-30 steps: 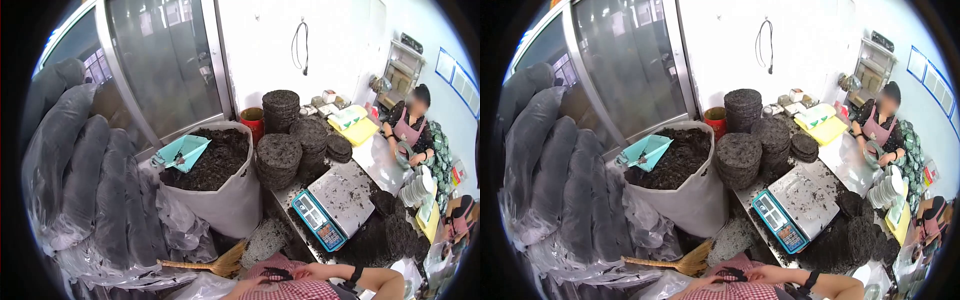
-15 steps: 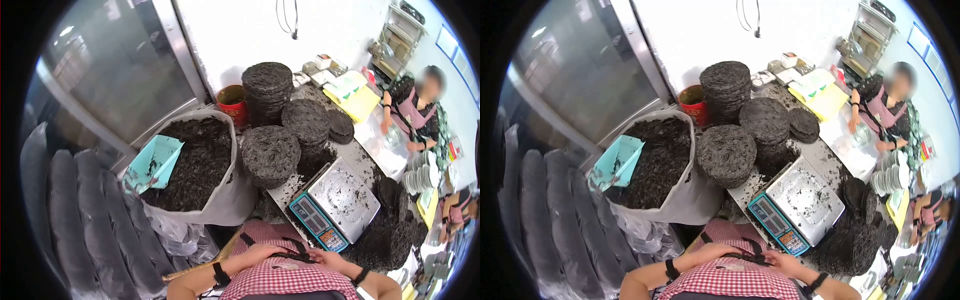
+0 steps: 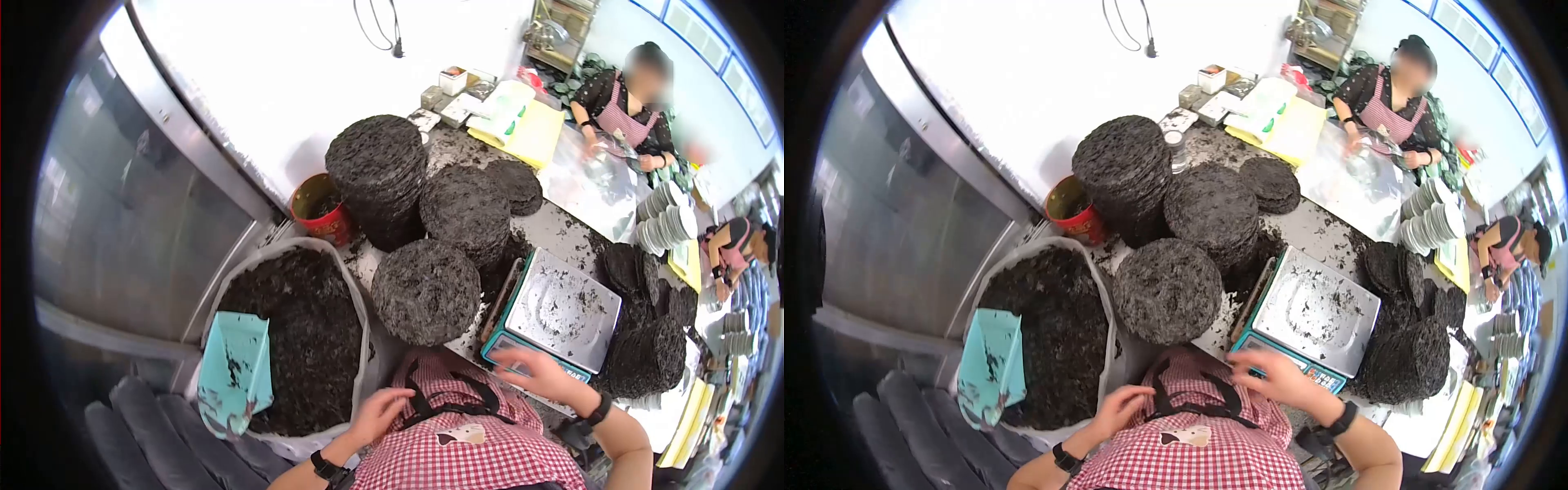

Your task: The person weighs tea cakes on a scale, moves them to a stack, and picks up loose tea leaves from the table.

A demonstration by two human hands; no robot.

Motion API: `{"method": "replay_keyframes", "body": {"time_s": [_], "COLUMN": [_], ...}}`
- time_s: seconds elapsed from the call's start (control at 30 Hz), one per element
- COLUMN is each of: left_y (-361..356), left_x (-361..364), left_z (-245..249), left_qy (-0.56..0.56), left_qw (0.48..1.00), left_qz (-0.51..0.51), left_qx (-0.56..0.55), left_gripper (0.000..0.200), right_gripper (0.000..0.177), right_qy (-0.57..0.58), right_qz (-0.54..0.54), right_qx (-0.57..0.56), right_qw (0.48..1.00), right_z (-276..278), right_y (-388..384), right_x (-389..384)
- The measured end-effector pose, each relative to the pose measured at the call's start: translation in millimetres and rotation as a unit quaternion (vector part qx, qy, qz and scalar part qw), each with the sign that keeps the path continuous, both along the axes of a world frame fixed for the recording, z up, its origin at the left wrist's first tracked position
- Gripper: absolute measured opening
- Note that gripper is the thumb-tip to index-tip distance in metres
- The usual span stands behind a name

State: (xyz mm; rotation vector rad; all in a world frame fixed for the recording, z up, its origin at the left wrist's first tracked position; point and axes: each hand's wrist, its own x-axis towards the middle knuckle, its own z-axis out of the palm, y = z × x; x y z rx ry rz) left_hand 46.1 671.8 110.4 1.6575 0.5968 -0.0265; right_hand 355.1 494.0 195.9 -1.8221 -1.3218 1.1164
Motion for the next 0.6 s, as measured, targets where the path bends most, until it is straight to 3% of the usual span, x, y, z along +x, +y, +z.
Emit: {"method": "replay_keyframes", "body": {"time_s": [0.03,0.07,0.1,0.13,0.2,0.27,0.37,0.4,0.47,0.5,0.53,0.57,0.6], "left_y": [13.0,21.8,30.9,38.8,57.3,72.4,69.8,69.0,72.3,69.0,64.9,60.3,55.8], "left_x": [3.9,15.1,35.0,46.5,58.3,72.4,88.7,92.9,97.9,102.8,107.9,115.0,119.1], "left_z": [-4.5,-2.1,2.9,5.4,8.3,12.2,5.1,-0.7,6.9,21.7,37.1,44.5,51.1], "left_qy": [-0.003,-0.027,-0.053,-0.079,-0.091,-0.094,-0.192,-0.224,-0.254,-0.257,-0.259,-0.306,-0.317], "left_qw": [0.998,0.992,0.98,0.961,0.956,0.947,0.928,0.92,0.896,0.881,0.865,0.848,0.857], "left_qz": [0.058,0.113,0.168,0.222,0.18,0.126,0.24,0.267,0.29,0.299,0.307,0.322,0.261], "left_qx": [-0.01,0.041,0.093,0.144,0.213,0.279,0.21,0.179,0.219,0.26,0.3,0.29,0.312], "left_gripper": [0.028,0.029,0.03,0.031,0.035,0.043,0.049,0.054,0.06,0.06,0.06,0.054,0.054], "right_gripper": [0.044,0.062,0.069,0.071,0.072,0.072,0.061,0.057,0.05,0.048,0.043,0.037,0.032], "right_qy": [-0.088,-0.188,-0.289,-0.36,-0.452,-0.375,-0.164,-0.157,-0.123,-0.119,-0.146,-0.063,0.01], "right_qz": [-0.03,-0.037,-0.011,0.013,0.096,0.07,0.073,0.051,-0.045,-0.121,-0.259,-0.389,-0.547], "right_qx": [0.043,0.108,0.174,0.17,0.101,0.071,0.102,0.112,0.163,0.21,0.27,0.183,0.101], "right_qw": [0.995,0.975,0.941,0.917,0.881,0.921,0.979,0.98,0.978,0.963,0.916,0.901,0.831], "right_z": [9.3,8.9,-4.5,-10.4,-33.9,-38.7,-47.4,-44.1,-15.8,2.6,16.2,20.8,13.6], "right_y": [29.4,58.4,84.3,104.6,126.6,133.0,133.4,131.7,117.4,101.7,84.8,60.9,39.7], "right_x": [-7.7,-17.6,-23.1,-31.6,-36.1,-36.4,-21.2,-20.1,-12.8,-3.6,-2.2,1.0,4.9]}}
